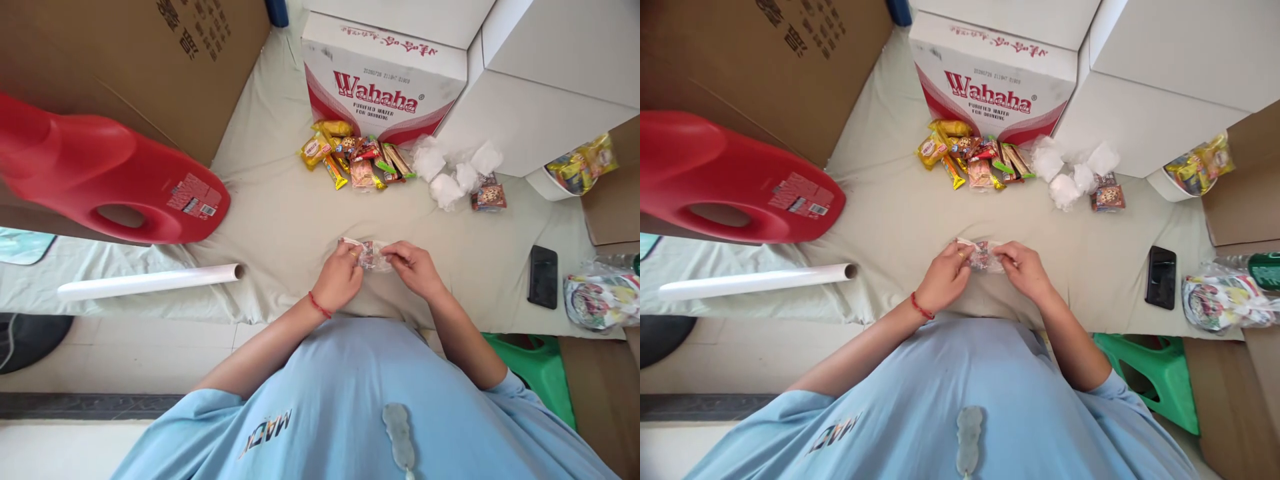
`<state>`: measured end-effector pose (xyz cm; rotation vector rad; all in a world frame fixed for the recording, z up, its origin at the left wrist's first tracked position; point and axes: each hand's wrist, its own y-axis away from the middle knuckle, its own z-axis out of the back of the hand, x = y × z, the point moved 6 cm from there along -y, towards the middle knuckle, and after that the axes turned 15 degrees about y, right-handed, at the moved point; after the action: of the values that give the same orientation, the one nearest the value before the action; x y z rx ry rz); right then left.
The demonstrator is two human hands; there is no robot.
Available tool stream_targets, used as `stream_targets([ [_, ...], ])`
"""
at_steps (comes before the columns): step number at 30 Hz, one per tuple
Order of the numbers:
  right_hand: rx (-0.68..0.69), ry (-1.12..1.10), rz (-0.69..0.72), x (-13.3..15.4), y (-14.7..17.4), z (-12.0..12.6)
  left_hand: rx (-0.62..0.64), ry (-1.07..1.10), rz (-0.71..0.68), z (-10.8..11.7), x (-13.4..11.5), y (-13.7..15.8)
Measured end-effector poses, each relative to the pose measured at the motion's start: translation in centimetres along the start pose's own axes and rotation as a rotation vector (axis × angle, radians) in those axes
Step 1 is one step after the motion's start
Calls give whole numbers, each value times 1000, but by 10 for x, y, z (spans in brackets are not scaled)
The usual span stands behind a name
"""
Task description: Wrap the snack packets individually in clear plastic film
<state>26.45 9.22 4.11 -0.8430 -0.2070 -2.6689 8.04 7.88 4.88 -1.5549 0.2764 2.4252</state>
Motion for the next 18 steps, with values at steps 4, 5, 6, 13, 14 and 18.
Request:
stream_targets([
  [4, -141, 337, -224, -27, 6, -4, 47, -243, -94, -18, -7, 6],
  [5, -126, 366, -218, -28, 8, -7, 62, -300, -97, -22, -8, 8],
  [6, -110, 361, -204, -29, 9, -10, 79, -359, -97, -25, -9, 9],
  [13, 46, -17, -235, -6, -10, -1, 158, -609, -122, -37, -14, 18],
  [14, 49, 8, -224, 4, -20, 2, 163, -620, -125, -39, -15, 20],
  [18, 142, 325, -164, 49, -63, -3, 183, -600, -116, -48, -12, 27],
])
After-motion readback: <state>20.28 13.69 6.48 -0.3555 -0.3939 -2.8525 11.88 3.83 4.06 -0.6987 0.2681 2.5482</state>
